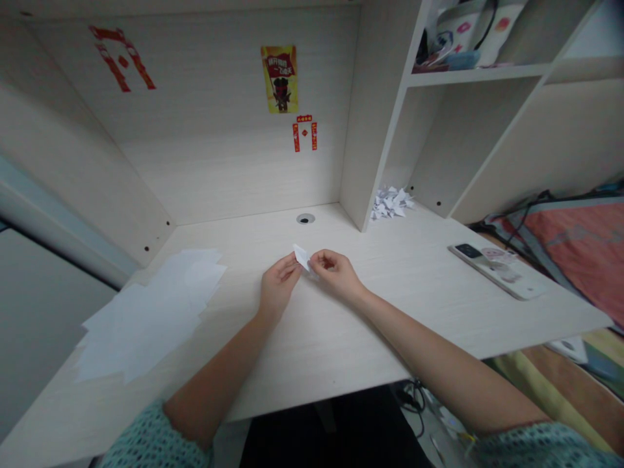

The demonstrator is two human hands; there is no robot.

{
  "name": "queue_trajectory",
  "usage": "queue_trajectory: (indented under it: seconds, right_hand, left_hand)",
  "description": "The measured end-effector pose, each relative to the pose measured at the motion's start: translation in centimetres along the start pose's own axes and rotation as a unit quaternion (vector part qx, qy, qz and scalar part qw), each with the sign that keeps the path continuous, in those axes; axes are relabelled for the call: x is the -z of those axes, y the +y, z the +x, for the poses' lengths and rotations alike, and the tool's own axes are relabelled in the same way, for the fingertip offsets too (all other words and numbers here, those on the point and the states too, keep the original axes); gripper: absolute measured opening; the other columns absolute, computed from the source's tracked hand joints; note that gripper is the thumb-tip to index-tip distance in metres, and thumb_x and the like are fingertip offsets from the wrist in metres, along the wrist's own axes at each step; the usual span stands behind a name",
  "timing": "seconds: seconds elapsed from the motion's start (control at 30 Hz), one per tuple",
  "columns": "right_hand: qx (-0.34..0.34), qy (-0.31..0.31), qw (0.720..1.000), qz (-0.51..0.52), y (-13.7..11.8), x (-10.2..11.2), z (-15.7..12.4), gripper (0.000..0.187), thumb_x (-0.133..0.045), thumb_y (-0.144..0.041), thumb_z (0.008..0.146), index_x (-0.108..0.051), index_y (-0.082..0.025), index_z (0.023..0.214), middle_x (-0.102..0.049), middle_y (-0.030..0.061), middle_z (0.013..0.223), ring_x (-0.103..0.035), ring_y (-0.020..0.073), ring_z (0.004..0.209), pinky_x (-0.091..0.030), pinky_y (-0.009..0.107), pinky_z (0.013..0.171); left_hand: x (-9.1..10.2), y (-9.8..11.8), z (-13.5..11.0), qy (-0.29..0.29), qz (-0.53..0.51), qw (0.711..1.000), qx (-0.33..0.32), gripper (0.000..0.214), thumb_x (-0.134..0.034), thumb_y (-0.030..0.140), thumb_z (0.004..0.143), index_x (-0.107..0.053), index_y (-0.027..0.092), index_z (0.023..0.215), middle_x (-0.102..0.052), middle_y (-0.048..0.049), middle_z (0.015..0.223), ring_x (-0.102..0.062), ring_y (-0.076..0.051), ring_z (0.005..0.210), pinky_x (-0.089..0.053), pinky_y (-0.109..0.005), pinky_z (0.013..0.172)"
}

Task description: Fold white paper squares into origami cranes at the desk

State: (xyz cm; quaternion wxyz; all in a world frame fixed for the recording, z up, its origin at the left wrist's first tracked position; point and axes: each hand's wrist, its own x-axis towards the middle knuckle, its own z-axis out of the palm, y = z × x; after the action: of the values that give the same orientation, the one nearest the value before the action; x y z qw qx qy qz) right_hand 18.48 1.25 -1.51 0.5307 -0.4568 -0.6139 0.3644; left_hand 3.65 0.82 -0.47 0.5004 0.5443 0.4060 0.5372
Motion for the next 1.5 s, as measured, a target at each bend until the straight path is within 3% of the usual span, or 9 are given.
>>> queue_trajectory:
  seconds: [0.37,0.63,0.93,1.23,1.5]
  right_hand:
    - [0.024,0.002,0.999,-0.034,-0.2,0.0,-0.1,0.015,-0.055,-0.031,0.075,-0.06,-0.016,0.076,-0.056,-0.0007,0.065,-0.05,0.0106,0.059,-0.038,0.022,0.056]
    - [0.052,-0.013,0.996,-0.074,-0.8,0.3,-0.3,0.015,-0.056,-0.031,0.076,-0.059,-0.018,0.083,-0.06,0.0006,0.07,-0.054,0.0121,0.062,-0.04,0.024,0.058]
    - [0.09,-0.029,0.987,-0.127,-1.0,0.8,-0.3,0.022,-0.066,-0.034,0.07,-0.06,-0.021,0.086,-0.065,0.002,0.079,-0.056,0.0145,0.069,-0.041,0.028,0.066]
    - [0.045,-0.013,0.997,-0.057,-0.2,0.7,0.2,0.024,-0.066,-0.037,0.069,-0.063,-0.018,0.084,-0.065,0.0028,0.076,-0.057,0.014,0.067,-0.041,0.026,0.063]
    - [-0.009,-0.041,0.998,0.054,-0.4,0.5,0.4,0.026,-0.067,-0.039,0.068,-0.065,-0.016,0.08,-0.066,0.0036,0.073,-0.057,0.0136,0.064,-0.042,0.026,0.061]
  left_hand:
    - [0.1,-0.2,0.0,0.0,0.015,1.0,-0.002,0.04,-0.063,0.024,0.069,-0.06,0.016,0.108,-0.065,-0.0086,0.108,-0.063,-0.018,0.094,-0.043,-0.034,0.091]
    - [0.0,-0.1,-0.1,-0.003,0.031,1.0,0.003,0.034,-0.065,0.025,0.067,-0.064,0.016,0.1,-0.069,-0.0067,0.097,-0.064,-0.019,0.088,-0.047,-0.033,0.085]
    - [-0.1,0.2,-0.1,-0.014,0.027,1.0,-0.001,0.031,-0.063,0.027,0.069,-0.063,0.016,0.097,-0.069,-0.0065,0.095,-0.064,-0.02,0.088,-0.046,-0.034,0.085]
    - [-0.1,0.3,-0.2,-0.03,0.024,0.999,-0.011,0.027,-0.063,0.028,0.07,-0.063,0.017,0.094,-0.068,-0.0072,0.095,-0.063,-0.02,0.089,-0.045,-0.034,0.086]
    - [-0.3,0.7,-0.3,-0.03,0.013,0.999,0.003,0.039,-0.065,0.028,0.069,-0.06,0.017,0.106,-0.067,-0.0074,0.102,-0.062,-0.02,0.093,-0.046,-0.031,0.084]
